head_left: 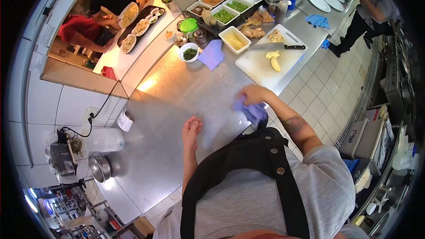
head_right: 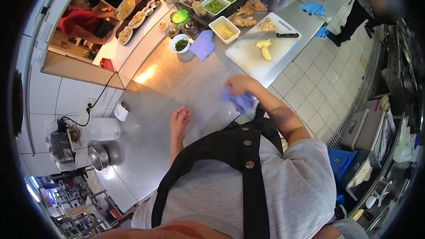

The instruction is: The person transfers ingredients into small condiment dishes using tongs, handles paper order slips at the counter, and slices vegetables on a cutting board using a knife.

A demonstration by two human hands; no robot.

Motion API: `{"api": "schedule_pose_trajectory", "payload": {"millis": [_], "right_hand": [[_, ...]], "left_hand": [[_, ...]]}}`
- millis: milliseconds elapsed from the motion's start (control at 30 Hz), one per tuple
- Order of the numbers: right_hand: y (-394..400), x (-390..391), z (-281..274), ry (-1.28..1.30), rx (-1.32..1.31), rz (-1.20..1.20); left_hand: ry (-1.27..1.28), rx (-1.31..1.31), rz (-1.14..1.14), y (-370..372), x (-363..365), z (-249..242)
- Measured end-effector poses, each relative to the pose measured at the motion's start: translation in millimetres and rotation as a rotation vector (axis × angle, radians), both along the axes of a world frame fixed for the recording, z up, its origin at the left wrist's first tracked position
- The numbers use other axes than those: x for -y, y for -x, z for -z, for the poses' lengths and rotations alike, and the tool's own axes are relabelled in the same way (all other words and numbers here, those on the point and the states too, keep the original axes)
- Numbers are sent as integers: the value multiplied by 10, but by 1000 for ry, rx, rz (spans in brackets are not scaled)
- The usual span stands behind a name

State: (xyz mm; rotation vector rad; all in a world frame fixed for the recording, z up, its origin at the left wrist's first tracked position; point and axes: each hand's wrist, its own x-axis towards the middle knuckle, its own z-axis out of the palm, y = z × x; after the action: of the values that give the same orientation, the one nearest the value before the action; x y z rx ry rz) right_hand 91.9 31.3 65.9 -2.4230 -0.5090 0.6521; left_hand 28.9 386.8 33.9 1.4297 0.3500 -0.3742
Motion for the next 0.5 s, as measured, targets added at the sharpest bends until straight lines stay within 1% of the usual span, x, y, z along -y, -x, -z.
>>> {"api": "schedule_pose_trajectory", "payload": {"millis": [33,100,200,300,400,500], "right_hand": [[-152,-97,-69,-9,10,120],[-274,-298,144,2,387,228],[-44,-637,324,209,548,343],[161,-742,915,-65,626,318],[354,-785,974,-218,458,70],[-32,-823,874,-250,415,-34]], "left_hand": [[1,-10,-3,26,6,-3],[-1,-29,-5,39,30,-15],[-40,-2,44,87,117,-160],[-85,49,23,188,142,-163],[-92,11,-62,354,176,-129],[-153,-29,-119,483,343,-172]]}}
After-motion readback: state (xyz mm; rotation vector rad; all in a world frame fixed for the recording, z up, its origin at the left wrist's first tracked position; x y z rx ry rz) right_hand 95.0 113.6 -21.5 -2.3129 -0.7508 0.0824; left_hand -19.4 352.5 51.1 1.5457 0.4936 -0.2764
